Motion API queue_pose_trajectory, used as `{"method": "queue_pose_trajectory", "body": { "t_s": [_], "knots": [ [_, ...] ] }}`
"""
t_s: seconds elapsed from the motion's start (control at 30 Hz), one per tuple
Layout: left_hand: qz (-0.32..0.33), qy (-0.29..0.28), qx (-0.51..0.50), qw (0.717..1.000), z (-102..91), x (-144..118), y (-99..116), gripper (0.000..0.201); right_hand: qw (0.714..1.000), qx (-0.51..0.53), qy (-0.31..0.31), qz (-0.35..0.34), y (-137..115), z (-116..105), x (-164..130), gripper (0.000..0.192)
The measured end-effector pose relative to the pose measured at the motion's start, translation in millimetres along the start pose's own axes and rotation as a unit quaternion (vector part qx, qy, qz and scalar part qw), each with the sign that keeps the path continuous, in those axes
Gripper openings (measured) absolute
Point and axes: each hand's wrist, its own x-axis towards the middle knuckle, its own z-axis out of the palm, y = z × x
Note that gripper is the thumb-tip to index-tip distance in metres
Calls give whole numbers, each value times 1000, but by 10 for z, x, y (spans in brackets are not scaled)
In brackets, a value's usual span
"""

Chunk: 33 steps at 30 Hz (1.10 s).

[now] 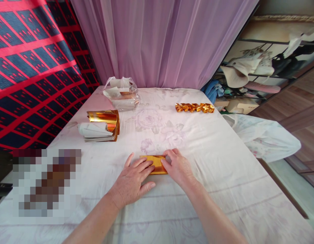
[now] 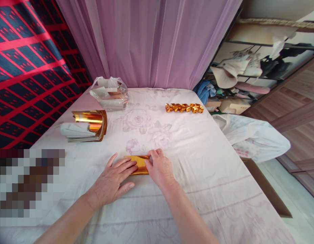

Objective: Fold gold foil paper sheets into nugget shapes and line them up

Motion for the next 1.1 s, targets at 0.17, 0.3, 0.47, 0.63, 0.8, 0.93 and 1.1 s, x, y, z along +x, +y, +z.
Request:
{"method": "queue_pose_trajectory", "body": {
  "t_s": [0.17,0.3,0.47,0.63,0.8,0.93,1.1],
  "knots": [
    [-4,-7,-9,1000,-10,4,1,46,997,-18,-73,8,-73,-164,93,22],
    [-12,-6,-19,1000,-5,12,2,44,993,-23,-111,10,-89,-249,192,13],
    [-12,-10,-21,1000,-12,17,2,44,994,-12,-104,6,-62,-248,210,11],
    [0,-25,1,1000,-10,6,-8,46,994,14,-108,-16,-77,-296,206,8],
    [3,-22,2,1000,-10,3,-9,46,988,82,-129,-4,-58,-304,252,13],
    [3,-14,1,1000,-10,6,-5,46,980,130,-152,-5,6,-265,277,23],
    [7,-11,3,1000,-2,3,-5,45,974,161,-156,-18,56,-235,303,6]
  ]
}}
